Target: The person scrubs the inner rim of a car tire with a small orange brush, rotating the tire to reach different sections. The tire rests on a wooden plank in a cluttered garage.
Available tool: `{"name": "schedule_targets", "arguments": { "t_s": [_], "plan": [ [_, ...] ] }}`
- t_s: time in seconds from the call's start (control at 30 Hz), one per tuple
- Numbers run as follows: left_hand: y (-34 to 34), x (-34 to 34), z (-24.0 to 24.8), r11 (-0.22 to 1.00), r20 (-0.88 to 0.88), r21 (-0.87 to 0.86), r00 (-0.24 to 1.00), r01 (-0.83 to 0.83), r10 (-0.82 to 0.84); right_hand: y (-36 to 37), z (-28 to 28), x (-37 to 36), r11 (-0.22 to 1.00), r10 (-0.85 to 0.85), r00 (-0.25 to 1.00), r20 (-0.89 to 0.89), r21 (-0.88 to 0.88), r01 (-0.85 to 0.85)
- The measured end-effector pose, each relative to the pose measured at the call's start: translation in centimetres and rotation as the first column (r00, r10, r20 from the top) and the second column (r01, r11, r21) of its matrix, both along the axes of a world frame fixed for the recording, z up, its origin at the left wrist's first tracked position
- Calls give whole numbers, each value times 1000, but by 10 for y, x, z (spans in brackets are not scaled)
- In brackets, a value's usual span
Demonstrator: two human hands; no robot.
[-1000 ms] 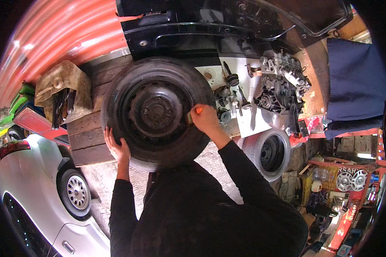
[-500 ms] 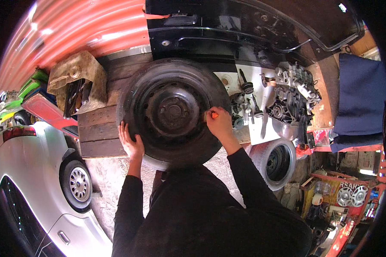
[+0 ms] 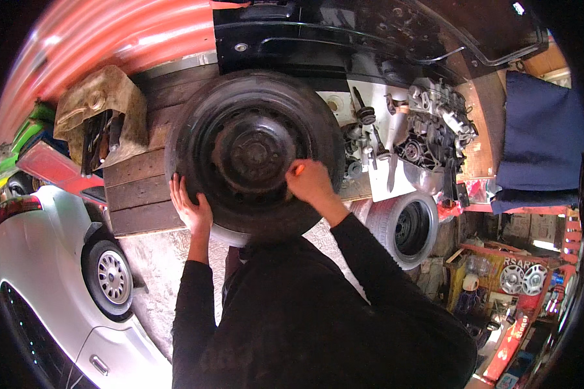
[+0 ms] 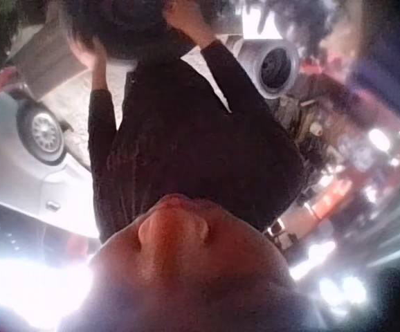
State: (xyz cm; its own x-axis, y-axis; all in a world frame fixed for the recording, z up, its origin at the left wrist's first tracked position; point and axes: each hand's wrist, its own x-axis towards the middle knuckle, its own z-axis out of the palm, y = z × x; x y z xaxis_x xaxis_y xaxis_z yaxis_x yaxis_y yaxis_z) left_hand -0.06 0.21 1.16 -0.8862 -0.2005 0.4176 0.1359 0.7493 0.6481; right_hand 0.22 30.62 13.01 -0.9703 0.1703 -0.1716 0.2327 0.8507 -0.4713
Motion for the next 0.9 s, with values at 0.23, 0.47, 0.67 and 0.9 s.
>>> {"name": "schedule_targets", "arguments": {
  "t_s": [0.23, 0.47, 0.67, 0.9],
  "plan": [
    [1, 0, 2, 1000, 21, -14, 1000, 6, -6, -4, -43, 11, 965, -134, 989, 54, -222, 143],
    [-4, 2, -3, 999, 36, -37, 999, -1, 2, 42, -2, -24, 996, -82, 963, -256, -44, 74],
    [-2, -1, -5, 999, 19, -35, 1000, 3, -3, 20, -18, -9, 991, -39, 997, -67, -128, 30],
    [-3, -1, -7, 1000, 7, -26, 1000, 3, -2, 37, -12, -31, 1000, -18, 963, -270, -8, 17]
  ]
}}
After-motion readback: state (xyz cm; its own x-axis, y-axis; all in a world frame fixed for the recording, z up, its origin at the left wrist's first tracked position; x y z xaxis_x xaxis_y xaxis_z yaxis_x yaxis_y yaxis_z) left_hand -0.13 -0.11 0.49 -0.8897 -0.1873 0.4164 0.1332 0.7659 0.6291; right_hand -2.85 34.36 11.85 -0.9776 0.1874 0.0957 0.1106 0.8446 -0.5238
